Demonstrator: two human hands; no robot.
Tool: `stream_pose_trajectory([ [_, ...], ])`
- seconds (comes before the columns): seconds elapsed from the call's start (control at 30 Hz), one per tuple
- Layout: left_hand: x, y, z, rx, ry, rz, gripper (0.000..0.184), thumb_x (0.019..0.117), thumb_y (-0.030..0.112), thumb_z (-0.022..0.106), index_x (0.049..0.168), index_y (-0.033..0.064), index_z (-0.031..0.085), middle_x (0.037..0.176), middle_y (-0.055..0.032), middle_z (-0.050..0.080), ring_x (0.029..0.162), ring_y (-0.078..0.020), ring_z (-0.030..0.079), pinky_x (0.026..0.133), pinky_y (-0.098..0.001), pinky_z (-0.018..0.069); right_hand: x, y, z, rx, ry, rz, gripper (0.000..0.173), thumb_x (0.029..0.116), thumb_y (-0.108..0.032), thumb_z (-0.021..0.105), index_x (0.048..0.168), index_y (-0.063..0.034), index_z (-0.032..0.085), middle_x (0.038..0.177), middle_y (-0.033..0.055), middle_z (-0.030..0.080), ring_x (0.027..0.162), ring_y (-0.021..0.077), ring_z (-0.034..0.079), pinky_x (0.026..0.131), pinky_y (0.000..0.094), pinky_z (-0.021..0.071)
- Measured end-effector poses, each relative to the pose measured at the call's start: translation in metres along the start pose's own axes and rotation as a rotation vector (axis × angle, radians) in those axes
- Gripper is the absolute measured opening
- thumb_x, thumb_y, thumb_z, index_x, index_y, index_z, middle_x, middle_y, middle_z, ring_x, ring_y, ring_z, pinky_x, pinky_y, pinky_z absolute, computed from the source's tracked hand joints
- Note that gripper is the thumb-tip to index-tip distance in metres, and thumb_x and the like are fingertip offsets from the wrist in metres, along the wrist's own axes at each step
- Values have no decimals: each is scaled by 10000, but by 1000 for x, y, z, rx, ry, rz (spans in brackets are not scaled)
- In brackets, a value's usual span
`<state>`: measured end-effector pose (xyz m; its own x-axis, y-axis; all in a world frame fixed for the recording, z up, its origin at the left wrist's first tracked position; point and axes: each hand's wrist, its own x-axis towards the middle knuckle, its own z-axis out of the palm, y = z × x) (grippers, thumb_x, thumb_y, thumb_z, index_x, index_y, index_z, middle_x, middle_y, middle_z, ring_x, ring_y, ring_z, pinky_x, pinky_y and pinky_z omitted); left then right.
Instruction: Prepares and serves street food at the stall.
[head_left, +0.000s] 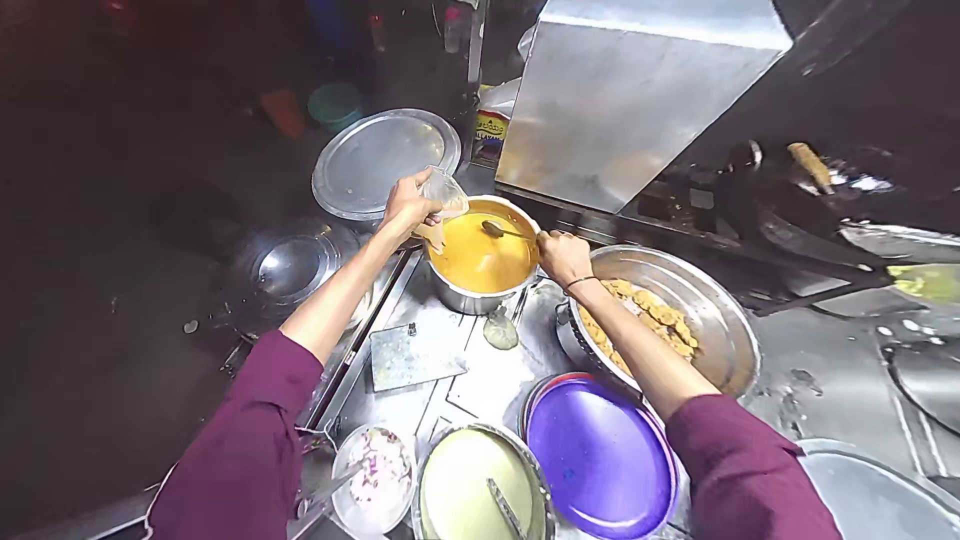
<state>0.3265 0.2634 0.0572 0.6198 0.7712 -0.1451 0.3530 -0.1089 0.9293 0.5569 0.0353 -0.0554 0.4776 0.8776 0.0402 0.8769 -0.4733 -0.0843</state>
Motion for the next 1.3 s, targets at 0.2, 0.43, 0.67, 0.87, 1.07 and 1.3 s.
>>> stream_pose_trajectory([
  [0.2,-3,1,-12,27,9,19,853,791,-89,730,1556,171,458,1472,-153,545,591,-191,688,578,-353,634,25,-36,32,-44,-259,-57,253,916,-174,673,1060,34,675,985,259,696,926,460,691,752,631,540],
  [0.43,-8,5,-21,8,11,-1,822,812,-110,711,1549,156,464,1446,-183,554,548,-168,656,541,-325,611,31,-72,60,399,-373,466,458,940,-414,674,1068,25,700,1157,262,692,1143,429,653,947,652,495],
  [0.67,-10,6,-34,49,39,7,815,801,-106,701,1539,163,484,1445,-165,565,568,-181,667,542,-341,613,44,-99,101,780,-401,670,416,865,-368,758,1014,15,695,1066,230,704,1036,381,682,888,609,531],
  [0.87,-16,9,-45,46,55,10,802,822,-106,696,1541,176,482,1467,-166,544,579,-192,678,562,-349,625,41,-97,100,871,-304,757,356,888,-340,739,993,-1,713,1042,210,715,1012,372,683,874,607,526],
  [1.07,-17,9,-48,73,61,17,812,814,-101,699,1545,175,478,1452,-172,554,578,-194,675,565,-358,624,34,-83,80,1003,-212,764,341,902,-328,736,993,0,713,1014,199,709,960,337,679,867,577,530],
  [1.3,-16,7,-44,98,69,6,810,811,-96,706,1540,179,485,1423,-165,582,551,-183,661,551,-351,614,24,-81,64,1108,-171,745,269,952,-303,683,883,-45,715,779,59,662,639,155,570,628,384,478],
])
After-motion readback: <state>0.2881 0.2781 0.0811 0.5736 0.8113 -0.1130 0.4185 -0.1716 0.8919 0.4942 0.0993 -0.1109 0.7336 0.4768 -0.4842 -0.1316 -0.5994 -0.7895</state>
